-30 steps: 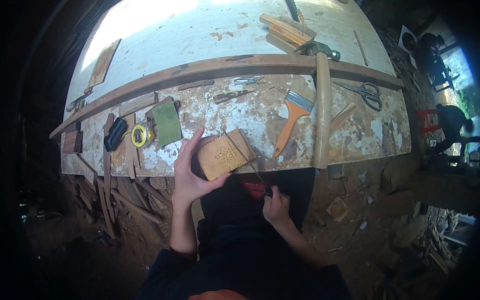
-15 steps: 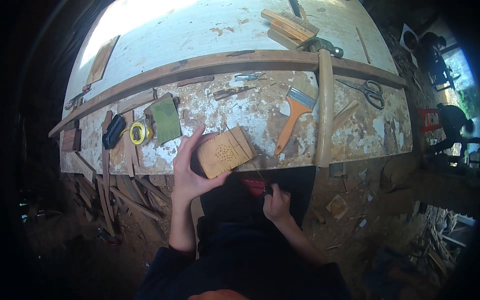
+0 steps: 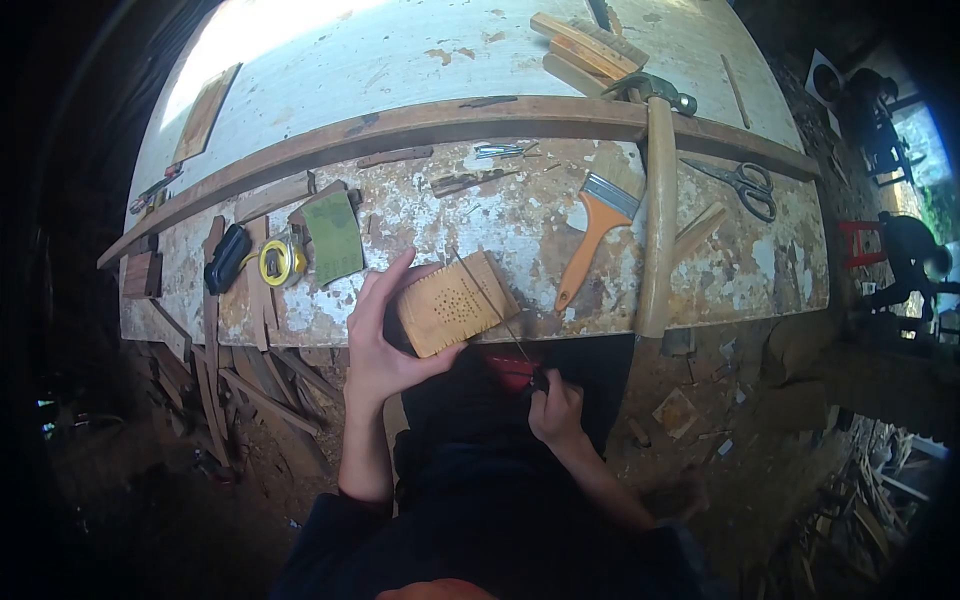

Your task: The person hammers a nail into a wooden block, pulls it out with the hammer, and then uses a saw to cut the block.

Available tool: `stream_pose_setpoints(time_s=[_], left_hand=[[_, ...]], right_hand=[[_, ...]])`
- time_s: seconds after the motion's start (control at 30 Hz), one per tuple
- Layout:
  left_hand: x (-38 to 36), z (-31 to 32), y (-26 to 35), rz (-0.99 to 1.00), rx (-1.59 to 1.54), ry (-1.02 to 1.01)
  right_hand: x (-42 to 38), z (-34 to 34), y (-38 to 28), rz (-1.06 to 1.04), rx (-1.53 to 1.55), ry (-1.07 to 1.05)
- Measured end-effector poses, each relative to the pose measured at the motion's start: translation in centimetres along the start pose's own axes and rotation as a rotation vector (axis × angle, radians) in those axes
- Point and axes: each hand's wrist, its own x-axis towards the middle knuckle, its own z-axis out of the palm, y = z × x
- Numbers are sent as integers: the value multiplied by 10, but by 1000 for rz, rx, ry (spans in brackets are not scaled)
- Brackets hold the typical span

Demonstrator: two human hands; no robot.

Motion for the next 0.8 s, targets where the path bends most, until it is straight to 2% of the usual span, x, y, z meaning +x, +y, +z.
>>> stream_pose_setpoints(time_s=[0.37,0.5,0.6,0.7,0.8], left_hand=[[1,-3,2,-18,33,-33],[-2,0,3,-42,1,-14],[-2,0,0,-56,-13,-30],[0,1,1,6,9,5],[-3,4,2,-32,-22,14]], right_hand=[[-11,1,10,49,-39,-50],[1,-2,-7,45,-6,-27],[-14,-5,11,81,-52,-68],[-12,-5,14,81,-82,-80],[5,-2,-1,20,-83,-38]])
